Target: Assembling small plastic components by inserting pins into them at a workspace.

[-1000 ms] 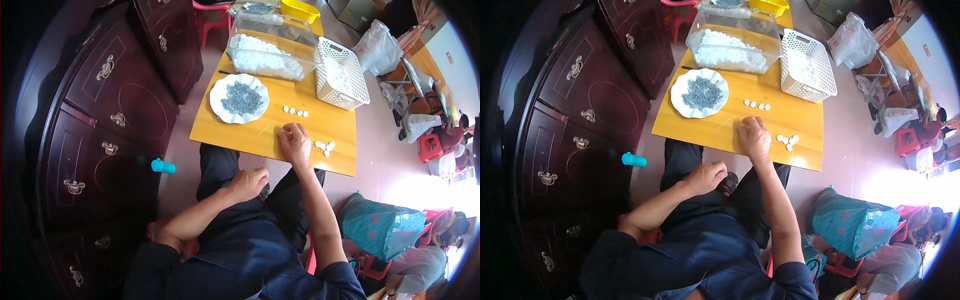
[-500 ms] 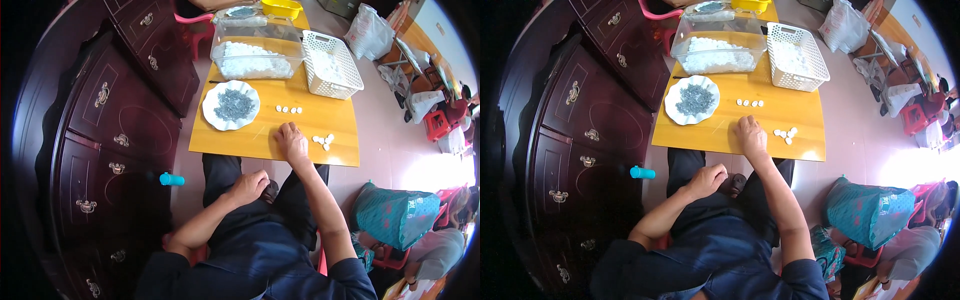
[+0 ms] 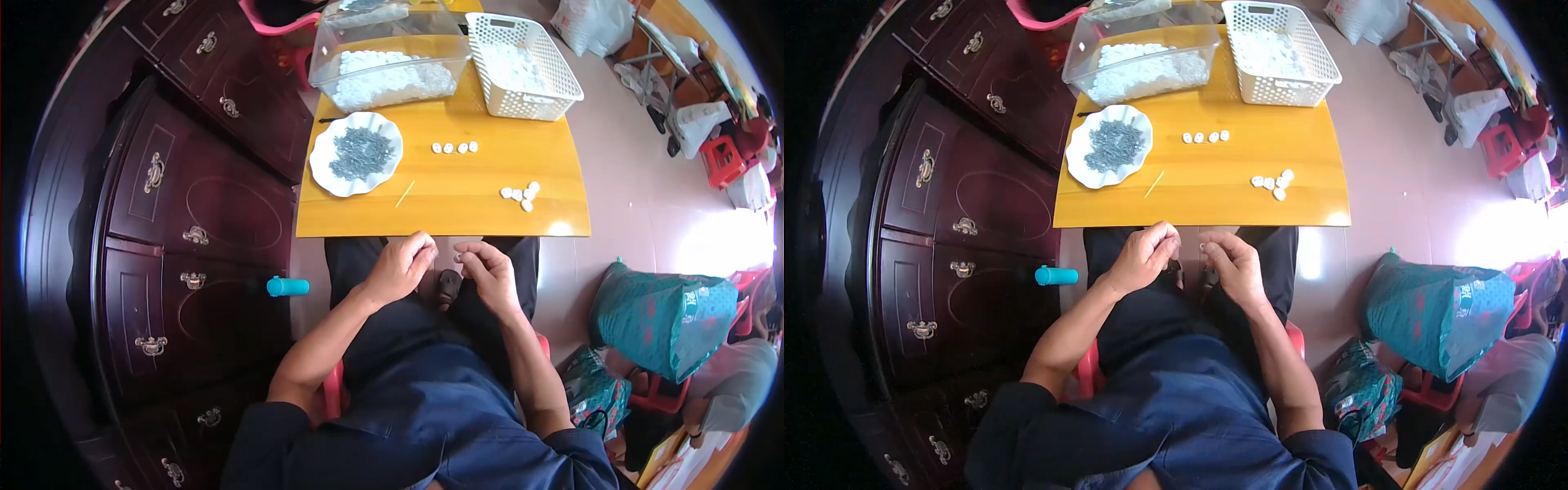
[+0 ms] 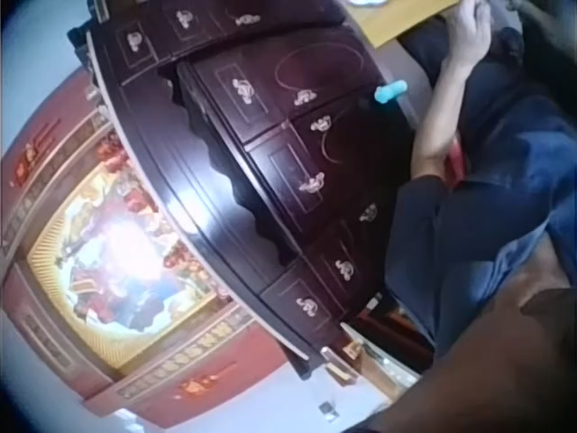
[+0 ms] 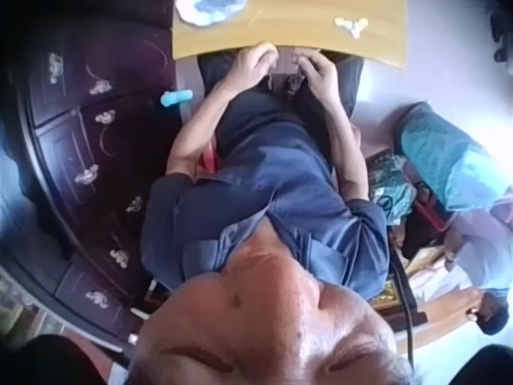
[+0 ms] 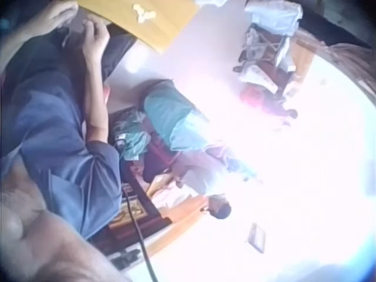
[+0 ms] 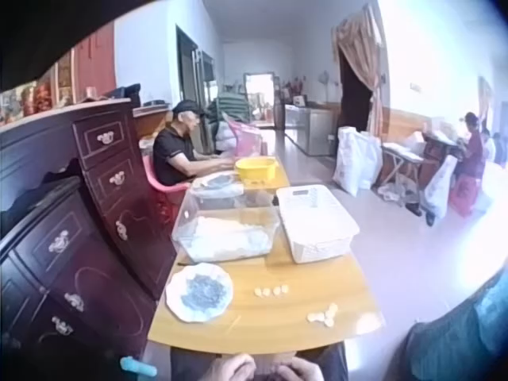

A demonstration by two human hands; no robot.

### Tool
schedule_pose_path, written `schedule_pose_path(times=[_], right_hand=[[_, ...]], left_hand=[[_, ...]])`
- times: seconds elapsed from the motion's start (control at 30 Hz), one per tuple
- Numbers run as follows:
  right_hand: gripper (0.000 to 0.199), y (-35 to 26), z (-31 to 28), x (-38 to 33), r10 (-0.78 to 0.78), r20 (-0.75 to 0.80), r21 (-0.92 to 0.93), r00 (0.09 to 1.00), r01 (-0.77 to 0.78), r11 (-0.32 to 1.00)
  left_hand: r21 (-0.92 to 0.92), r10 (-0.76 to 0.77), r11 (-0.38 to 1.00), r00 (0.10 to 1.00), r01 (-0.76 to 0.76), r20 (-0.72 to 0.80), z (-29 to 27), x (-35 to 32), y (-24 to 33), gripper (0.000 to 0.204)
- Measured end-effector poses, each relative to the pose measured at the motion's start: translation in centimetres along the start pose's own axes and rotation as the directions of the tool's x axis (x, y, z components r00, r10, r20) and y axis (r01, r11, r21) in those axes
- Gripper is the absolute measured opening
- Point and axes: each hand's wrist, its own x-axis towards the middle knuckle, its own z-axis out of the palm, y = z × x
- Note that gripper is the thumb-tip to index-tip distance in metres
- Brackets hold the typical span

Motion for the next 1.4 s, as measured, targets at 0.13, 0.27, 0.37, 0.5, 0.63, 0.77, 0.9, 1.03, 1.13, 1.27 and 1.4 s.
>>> schedule_pose_path(times=[0.13, 0.27, 0.37, 0.5, 0.63, 0.77, 0.9, 1.03, 1.13, 1.27, 1.4], right_hand=[[0.017, 1.3, -0.9, -0.9, 0.025, 0.039, 0.054, 0.999, -0.027, 0.998], [0.016, 0.9, -1.0, -0.7, -0.038, -0.009, 0.021, 0.999, 0.038, 0.999], [0.014, 0.9, -1.2, -0.7, -0.038, 0.012, 0.083, 0.999, 0.036, 0.996], [0.012, 1.0, -1.2, -0.8, -0.053, 0.030, 0.088, 0.998, 0.050, 0.995], [0.013, 1.2, -1.4, -0.8, -0.033, 0.021, 0.060, 0.999, 0.031, 0.998], [0.014, 1.1, -1.2, -0.9, -0.043, 0.015, 0.082, 0.999, 0.042, 0.996], [0.013, 1.3, -1.1, -0.8, -0.042, 0.005, 0.089, 0.999, 0.041, 0.995], [0.012, 1.5, -1.3, -0.8, -0.045, -0.005, 0.029, 0.999, 0.045, 0.999], [0.013, 1.9, -1.3, -0.7, -0.050, -0.024, 0.063, 0.998, 0.051, 0.997], [0.013, 1.6, -1.3, -0.7, -0.030, -0.012, 0.149, 0.999, 0.031, 0.988], [0.014, 1.0, -1.4, -0.5, -0.005, -0.005, 0.236, 1.000, 0.006, 0.972]], left_hand=[[0.020, 0.028, 0.999, 0.999, -0.029, 0.039, 1.7, 0.4, -0.2, 0.015], [0.014, -0.050, 0.999, 0.995, 0.049, 0.090, 2.4, 0.9, 0.7, 0.015], [0.018, -0.036, 0.999, 0.995, 0.035, 0.088, 2.7, 1.2, 0.9, 0.016], [0.026, -0.014, 1.000, 0.996, 0.012, 0.092, 2.7, 1.4, 1.2, 0.017], [-0.044, -0.127, 0.990, 0.983, 0.134, 0.136, 2.7, 1.5, 2.5, 0.016], [-0.002, -0.072, 0.997, 0.990, 0.073, 0.119, 2.7, 1.5, 2.2, 0.015], [0.030, -0.004, 1.000, 0.995, 0.001, 0.104, 2.7, 1.5, 1.2, 0.013], [0.055, 0.028, 0.998, 0.993, -0.034, 0.111, 2.9, 1.8, 1.3, 0.013], [0.048, 0.009, 0.999, 0.994, -0.014, 0.108, 3.1, 1.8, 1.6, 0.012], [-0.049, -0.108, 0.992, 0.983, 0.117, 0.151, 3.1, 1.9, 1.6, 0.013], [-0.087, -0.057, 0.993, 0.982, 0.073, 0.179, 2.2, 3.0, 0.9, 0.018]])
